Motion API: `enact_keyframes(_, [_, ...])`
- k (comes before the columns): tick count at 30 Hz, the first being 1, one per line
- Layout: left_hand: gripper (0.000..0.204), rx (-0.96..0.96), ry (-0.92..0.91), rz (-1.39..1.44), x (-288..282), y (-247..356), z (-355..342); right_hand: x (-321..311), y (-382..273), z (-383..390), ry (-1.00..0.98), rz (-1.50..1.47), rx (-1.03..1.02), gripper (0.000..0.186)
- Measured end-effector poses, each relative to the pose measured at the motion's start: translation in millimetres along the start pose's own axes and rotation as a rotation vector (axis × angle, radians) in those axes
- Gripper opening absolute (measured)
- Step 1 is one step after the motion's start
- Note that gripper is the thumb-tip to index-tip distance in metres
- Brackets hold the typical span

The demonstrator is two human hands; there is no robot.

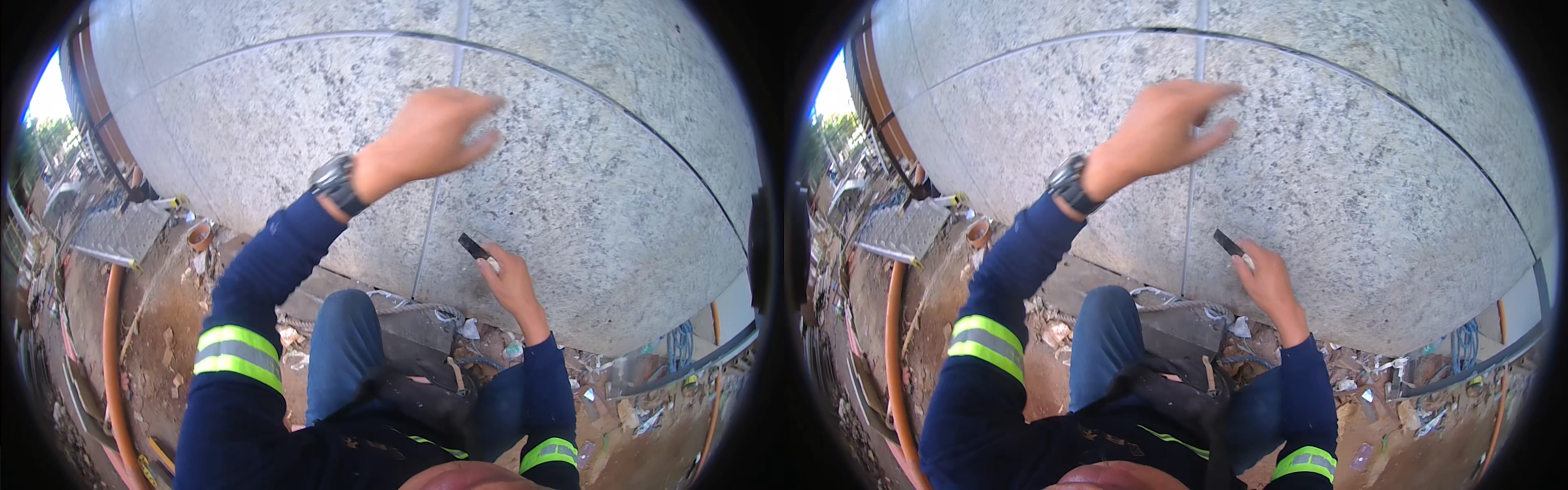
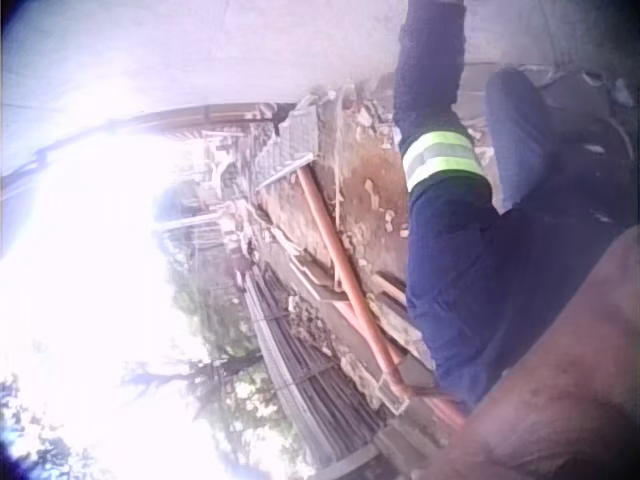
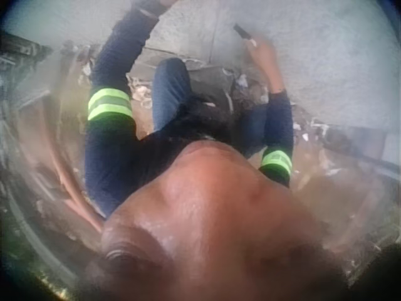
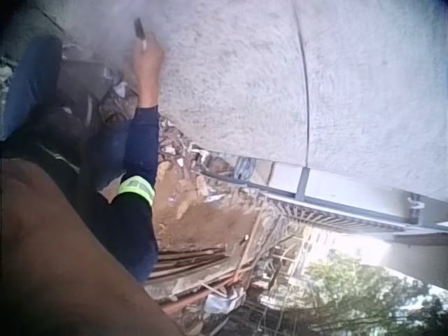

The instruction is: The person uses a small metal tool to press grout into the joints between large stone tiles on a vertical wall. They repeatedly smooth the grout along the seams and wipe away excess material with their fingers.

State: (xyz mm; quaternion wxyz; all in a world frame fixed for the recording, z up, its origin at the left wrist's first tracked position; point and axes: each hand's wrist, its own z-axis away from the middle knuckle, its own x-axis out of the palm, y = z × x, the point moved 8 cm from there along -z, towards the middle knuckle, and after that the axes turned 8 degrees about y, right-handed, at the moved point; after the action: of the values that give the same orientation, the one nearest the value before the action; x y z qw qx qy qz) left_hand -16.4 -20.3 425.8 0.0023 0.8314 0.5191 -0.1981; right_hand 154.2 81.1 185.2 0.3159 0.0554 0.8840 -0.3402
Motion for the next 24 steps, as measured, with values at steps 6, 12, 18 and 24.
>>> enact_keyframes(6, [0.03,-0.74,0.317,0.231,-13.4,-66.6,130.7,-92.3,-72.5,-64.9,0.209,0.013,-0.041,0.028])
enact_keyframes(12, [0.051,-0.619,0.511,-0.174,51.2,-61.9,197.9,-113.5,-231.6,-172.6,0.308,0.327,-0.744,0.021])
enact_keyframes(18, [0.062,-0.577,0.378,-0.107,79.5,-69.1,221.6,-75.8,-245.6,-227.9,0.31,0.464,-0.782,0.016])
enact_keyframes(24, [0.06,-0.574,0.357,-0.067,73.4,-72.6,225.3,-67.9,-259.8,-257.1,0.3,0.546,-0.895,0.014])
